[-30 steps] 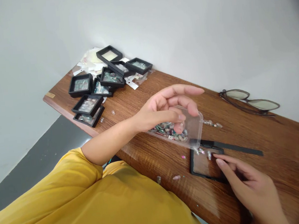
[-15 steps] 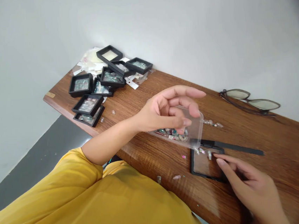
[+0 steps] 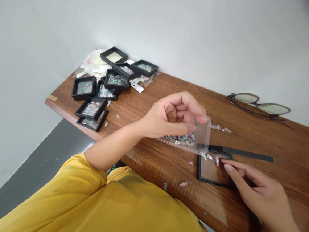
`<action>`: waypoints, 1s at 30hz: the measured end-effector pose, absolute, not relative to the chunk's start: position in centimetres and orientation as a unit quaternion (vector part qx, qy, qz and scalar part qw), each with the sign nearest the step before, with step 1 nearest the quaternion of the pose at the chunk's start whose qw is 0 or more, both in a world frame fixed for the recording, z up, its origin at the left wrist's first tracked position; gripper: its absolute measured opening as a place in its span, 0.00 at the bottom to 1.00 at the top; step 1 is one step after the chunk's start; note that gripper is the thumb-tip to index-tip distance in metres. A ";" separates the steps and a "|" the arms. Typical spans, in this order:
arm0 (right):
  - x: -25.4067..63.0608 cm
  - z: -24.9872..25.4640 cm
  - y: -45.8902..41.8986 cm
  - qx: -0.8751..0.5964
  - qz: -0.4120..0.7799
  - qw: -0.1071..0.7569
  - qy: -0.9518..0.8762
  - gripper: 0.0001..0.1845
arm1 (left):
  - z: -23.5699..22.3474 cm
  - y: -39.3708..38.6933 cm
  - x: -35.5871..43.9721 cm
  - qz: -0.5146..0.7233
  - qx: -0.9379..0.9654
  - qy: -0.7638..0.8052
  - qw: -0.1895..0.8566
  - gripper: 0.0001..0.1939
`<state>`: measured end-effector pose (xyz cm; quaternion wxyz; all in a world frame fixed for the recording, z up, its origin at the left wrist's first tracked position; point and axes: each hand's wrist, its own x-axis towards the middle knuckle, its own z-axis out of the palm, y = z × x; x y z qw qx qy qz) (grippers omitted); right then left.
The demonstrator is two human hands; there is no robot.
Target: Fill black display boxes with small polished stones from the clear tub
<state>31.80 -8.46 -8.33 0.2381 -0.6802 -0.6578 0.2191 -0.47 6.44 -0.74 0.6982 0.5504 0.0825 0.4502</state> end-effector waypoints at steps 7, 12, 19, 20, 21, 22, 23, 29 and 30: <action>32.1 -8.7 -8.5 -0.672 0.216 0.251 -0.662 0.31 | -0.9 6.9 -0.3 0.491 0.528 0.133 0.680 0.13; 32.3 -8.8 -8.7 -0.670 0.220 0.250 -0.663 0.29 | -1.2 7.3 -0.2 0.519 0.497 0.196 0.667 0.09; 31.8 -8.6 -8.5 -0.671 0.214 0.252 -0.664 0.30 | -1.3 7.3 -0.2 0.518 0.500 0.235 0.653 0.13; 31.8 -8.5 -8.4 -0.670 0.213 0.253 -0.665 0.30 | -1.4 7.4 -0.2 0.519 0.505 0.233 0.649 0.13; 31.8 -8.5 -8.4 -0.669 0.212 0.253 -0.665 0.30 | -1.5 7.4 -0.1 0.522 0.508 0.229 0.646 0.14; 31.8 -8.4 -8.4 -0.668 0.212 0.253 -0.667 0.30 | -1.6 7.4 -0.1 0.526 0.511 0.224 0.642 0.15; 31.8 -8.4 -8.4 -0.668 0.211 0.253 -0.668 0.30 | -1.7 7.5 -0.1 0.530 0.511 0.220 0.640 0.15; 31.8 -8.6 -8.5 -0.663 0.213 0.260 -0.669 0.28 | -1.9 7.6 -0.3 0.542 0.502 0.211 0.640 0.18; 31.7 -8.6 -8.5 -0.663 0.212 0.261 -0.669 0.27 | -1.8 7.5 -0.3 0.538 0.504 0.208 0.643 0.18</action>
